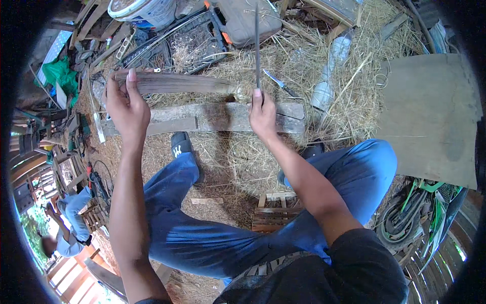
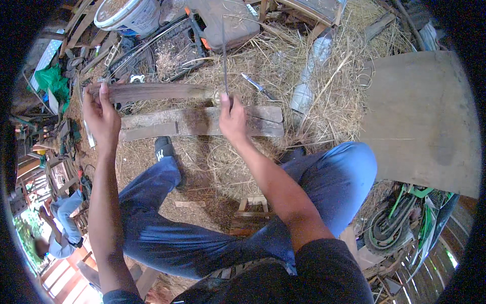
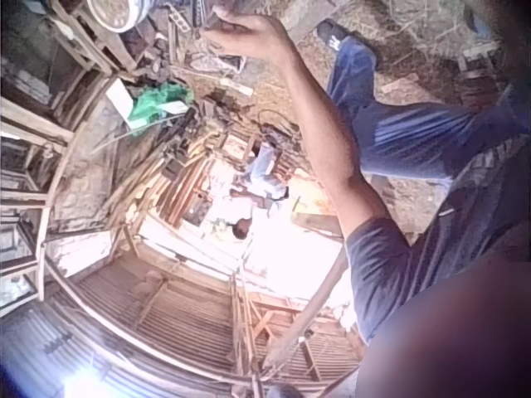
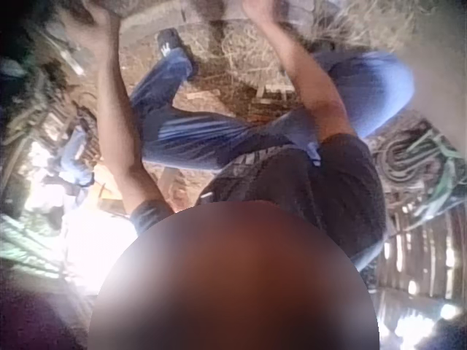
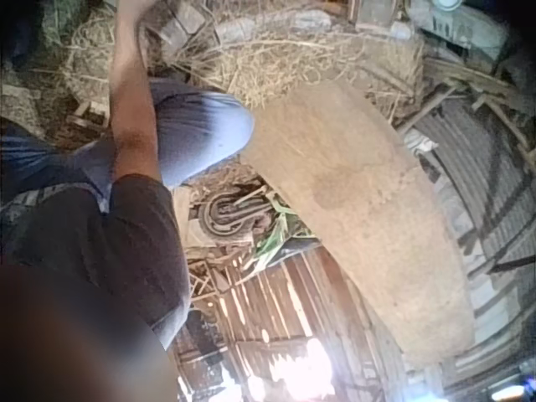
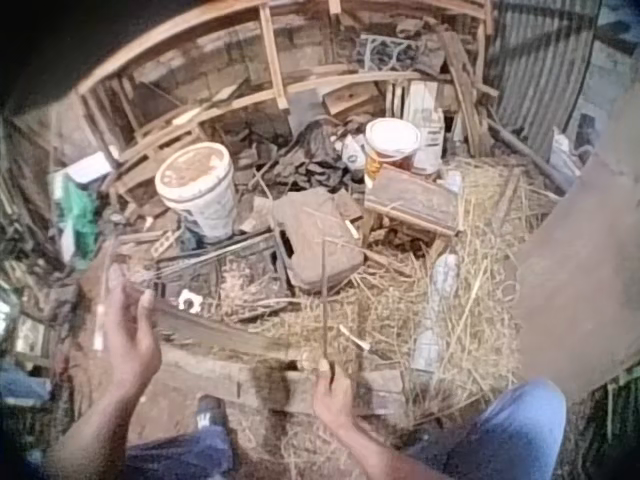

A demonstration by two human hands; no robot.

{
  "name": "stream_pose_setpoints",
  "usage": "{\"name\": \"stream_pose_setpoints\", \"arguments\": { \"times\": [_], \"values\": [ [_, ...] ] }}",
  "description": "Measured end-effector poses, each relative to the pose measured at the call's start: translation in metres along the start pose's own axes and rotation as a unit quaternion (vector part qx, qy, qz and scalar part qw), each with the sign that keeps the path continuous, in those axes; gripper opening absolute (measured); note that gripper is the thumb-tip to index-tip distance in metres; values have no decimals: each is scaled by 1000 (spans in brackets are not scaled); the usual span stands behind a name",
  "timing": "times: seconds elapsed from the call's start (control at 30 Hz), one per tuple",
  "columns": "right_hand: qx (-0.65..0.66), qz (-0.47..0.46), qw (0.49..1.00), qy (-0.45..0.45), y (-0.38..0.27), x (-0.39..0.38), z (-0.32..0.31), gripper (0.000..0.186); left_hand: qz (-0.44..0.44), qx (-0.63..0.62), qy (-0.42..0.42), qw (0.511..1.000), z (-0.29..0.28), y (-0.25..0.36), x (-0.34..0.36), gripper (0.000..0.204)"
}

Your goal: The person prepares thin strips of bamboo by hand using a small knife to shave and shape the edges, and later uses a larger machete to split and carve a thicker bamboo segment into smaller pieces.

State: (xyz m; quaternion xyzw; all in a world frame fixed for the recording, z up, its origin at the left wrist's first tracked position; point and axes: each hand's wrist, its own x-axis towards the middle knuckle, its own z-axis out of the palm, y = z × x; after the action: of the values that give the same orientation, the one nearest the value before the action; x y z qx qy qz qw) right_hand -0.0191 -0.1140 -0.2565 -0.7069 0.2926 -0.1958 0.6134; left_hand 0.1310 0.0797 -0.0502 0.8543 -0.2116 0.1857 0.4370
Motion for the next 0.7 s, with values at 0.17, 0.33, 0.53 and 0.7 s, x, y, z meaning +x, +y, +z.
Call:
{"name": "stream_pose_setpoints", "arguments": {
  "times": [0.17,0.33,0.53,0.7],
  "values": [
    [-154,263,923,-236,62,-6,-12,63,4,-43,-32,999,5,9,-2,13],
    [192,479,825,-229,21,4,-17,49,-12,-12,-35,999,-7,-1,0,11],
    [-12,267,951,-157,-8,21,-11,51,-1,-20,-24,1000,-1,-6,2,13],
    [119,67,990,-47,-29,20,-3,54,22,31,-24,999,-12,-8,2,15]
  ]
}}
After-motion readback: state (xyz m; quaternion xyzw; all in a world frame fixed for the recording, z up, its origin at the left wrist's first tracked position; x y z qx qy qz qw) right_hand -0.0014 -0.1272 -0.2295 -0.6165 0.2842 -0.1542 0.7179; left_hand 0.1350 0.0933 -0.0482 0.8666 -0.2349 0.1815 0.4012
